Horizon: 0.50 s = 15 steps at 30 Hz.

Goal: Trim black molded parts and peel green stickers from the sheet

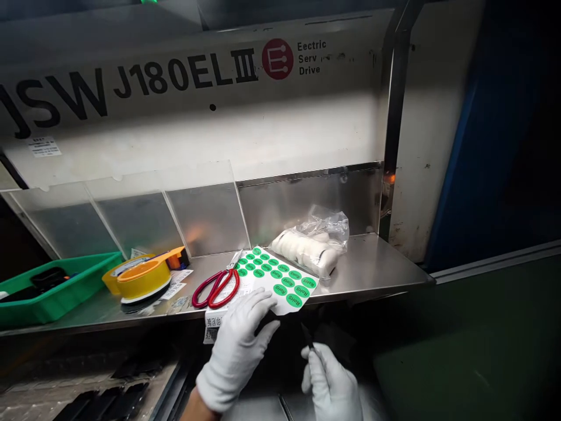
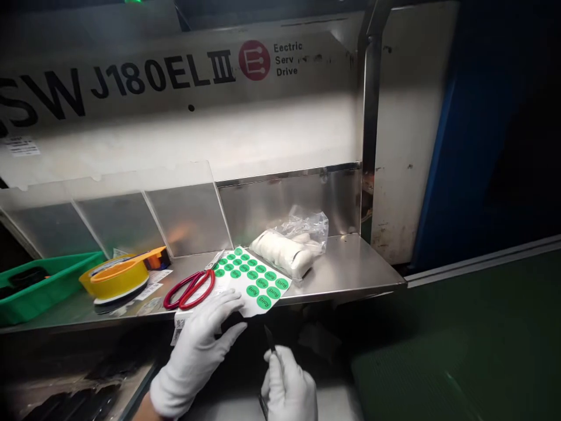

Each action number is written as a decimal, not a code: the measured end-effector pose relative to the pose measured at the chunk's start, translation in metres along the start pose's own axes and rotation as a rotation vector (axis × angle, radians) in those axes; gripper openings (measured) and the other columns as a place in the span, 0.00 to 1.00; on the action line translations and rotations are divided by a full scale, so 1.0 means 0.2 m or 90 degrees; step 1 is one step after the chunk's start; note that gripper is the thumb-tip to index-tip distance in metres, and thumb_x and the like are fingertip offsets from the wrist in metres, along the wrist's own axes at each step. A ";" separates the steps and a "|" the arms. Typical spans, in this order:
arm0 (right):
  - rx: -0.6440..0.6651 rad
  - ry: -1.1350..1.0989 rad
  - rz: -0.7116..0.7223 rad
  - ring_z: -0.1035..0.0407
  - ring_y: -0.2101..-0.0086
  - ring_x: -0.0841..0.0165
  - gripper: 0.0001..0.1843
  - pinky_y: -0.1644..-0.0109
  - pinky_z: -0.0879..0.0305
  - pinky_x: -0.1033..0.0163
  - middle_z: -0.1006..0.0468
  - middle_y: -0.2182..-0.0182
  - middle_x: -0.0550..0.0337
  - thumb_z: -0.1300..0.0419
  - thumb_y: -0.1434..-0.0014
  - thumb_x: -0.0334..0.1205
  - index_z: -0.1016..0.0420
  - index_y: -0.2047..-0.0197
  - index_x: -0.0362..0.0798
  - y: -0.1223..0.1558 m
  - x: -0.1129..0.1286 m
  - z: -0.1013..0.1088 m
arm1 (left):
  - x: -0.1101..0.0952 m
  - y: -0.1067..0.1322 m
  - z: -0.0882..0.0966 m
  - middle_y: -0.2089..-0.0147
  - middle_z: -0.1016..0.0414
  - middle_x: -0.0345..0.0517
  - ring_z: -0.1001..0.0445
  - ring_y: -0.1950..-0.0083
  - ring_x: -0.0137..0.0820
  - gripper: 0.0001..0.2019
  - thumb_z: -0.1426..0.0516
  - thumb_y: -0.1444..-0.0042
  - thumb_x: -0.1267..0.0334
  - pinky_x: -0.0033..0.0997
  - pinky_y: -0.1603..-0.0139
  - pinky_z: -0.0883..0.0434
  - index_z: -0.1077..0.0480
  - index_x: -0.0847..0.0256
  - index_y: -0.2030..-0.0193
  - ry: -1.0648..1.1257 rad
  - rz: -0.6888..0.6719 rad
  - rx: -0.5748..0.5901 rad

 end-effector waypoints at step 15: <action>-0.061 -0.008 0.065 0.29 0.80 0.71 0.13 0.71 0.34 0.68 0.26 0.81 0.66 0.52 0.32 0.41 0.28 0.60 0.50 -0.17 -0.02 -0.17 | 0.00 -0.04 -0.15 0.55 0.23 0.53 0.25 0.54 0.37 0.13 0.46 0.43 0.77 0.41 0.55 0.25 0.32 0.63 0.52 0.024 -0.112 0.026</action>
Point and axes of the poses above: each hand's wrist, its own y-axis away from the middle knuckle, its own z-axis out of the back of the hand, x = y × z, the point moved 10 cm from there along -y, towards the middle knuckle
